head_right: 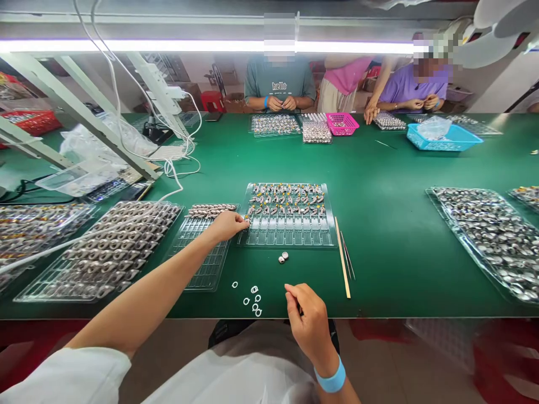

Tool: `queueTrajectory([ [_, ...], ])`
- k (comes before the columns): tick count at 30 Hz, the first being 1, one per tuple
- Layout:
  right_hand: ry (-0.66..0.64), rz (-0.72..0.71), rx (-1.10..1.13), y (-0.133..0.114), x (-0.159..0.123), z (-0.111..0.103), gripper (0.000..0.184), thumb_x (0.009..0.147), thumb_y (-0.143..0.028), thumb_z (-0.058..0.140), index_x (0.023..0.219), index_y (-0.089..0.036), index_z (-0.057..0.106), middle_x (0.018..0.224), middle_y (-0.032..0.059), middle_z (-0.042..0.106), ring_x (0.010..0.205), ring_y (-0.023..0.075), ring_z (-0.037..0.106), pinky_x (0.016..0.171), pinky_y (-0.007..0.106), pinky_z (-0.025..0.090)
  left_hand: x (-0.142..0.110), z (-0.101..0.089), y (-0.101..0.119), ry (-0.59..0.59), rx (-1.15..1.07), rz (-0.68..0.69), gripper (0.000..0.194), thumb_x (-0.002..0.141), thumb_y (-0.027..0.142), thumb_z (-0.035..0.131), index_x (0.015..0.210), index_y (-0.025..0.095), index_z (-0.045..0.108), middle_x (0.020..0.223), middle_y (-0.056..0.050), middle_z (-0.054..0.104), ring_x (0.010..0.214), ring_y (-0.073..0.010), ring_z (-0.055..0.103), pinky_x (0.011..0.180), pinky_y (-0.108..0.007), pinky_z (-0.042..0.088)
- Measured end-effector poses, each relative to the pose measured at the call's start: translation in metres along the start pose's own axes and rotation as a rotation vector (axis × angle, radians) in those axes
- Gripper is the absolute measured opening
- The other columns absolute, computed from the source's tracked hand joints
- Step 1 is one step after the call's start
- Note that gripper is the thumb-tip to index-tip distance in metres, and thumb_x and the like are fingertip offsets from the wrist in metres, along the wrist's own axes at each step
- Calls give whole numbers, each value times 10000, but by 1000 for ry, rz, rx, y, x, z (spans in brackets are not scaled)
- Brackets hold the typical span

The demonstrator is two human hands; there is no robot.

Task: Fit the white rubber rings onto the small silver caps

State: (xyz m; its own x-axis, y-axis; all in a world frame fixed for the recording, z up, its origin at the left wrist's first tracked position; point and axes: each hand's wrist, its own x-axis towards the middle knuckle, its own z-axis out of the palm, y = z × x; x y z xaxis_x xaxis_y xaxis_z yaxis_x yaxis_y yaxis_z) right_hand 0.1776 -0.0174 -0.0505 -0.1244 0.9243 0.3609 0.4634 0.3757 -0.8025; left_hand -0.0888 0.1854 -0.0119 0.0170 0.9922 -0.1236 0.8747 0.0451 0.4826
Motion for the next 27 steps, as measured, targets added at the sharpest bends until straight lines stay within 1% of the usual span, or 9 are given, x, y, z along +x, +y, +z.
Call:
queueTrajectory([
  [4,10,16,58,-1,-1,-3,220,946,-165,500,1087,-200,666,806,37,622,655,133,555,589,271,451,-20,0,10,95,-60,40,199,731,314,614,614,158,657,563,-28,618,546,-166,548,550,-275,351],
  [9,50,222,269,-10,-2,-12,198,956,-243,519,1076,-235,677,875,37,644,699,127,612,611,252,494,-86,14,39,141,-156,217,137,776,288,604,736,171,661,739,-26,651,640,-145,558,620,-261,424],
  [10,50,269,319,-13,-1,-12,196,956,-267,527,1081,-237,674,896,39,649,704,126,621,609,248,502,-102,20,45,146,-176,279,107,781,259,607,736,173,654,746,-23,640,661,-144,563,638,-259,438],
  [13,72,364,465,-26,2,-4,247,930,-328,577,1154,-236,622,972,56,671,800,152,662,671,260,543,-145,39,62,382,-216,648,43,811,173,610,802,151,646,744,-41,598,691,-154,568,637,-265,467],
  [16,111,404,594,-36,4,8,315,858,-351,681,1132,-226,591,992,55,672,880,171,667,751,280,567,-172,57,72,462,-202,807,41,821,150,655,836,145,617,713,-42,577,657,-160,518,594,-275,456],
  [18,128,423,570,-39,4,13,254,861,-327,680,1083,-226,609,943,38,672,841,152,662,738,259,566,-180,66,75,470,-221,842,83,821,153,678,852,147,602,716,-45,580,648,-160,504,588,-282,458],
  [21,99,374,465,-39,0,9,158,903,-272,625,1051,-228,656,959,40,671,818,135,655,724,242,561,-187,74,75,439,-306,808,68,833,124,658,864,156,606,727,-41,580,648,-151,509,581,-269,462],
  [23,63,298,401,-38,-1,1,173,920,-234,596,1073,-240,676,975,42,671,830,137,655,723,246,559,-191,74,72,353,-422,754,87,854,104,619,915,165,632,743,-35,595,663,-141,541,594,-255,479],
  [27,46,86,208,-34,-3,-15,350,914,-146,594,1236,-281,615,1002,40,689,868,150,655,776,286,561,-194,63,70,-20,-788,448,158,902,212,599,1041,174,664,852,-55,686,731,-140,649,673,-257,551],
])
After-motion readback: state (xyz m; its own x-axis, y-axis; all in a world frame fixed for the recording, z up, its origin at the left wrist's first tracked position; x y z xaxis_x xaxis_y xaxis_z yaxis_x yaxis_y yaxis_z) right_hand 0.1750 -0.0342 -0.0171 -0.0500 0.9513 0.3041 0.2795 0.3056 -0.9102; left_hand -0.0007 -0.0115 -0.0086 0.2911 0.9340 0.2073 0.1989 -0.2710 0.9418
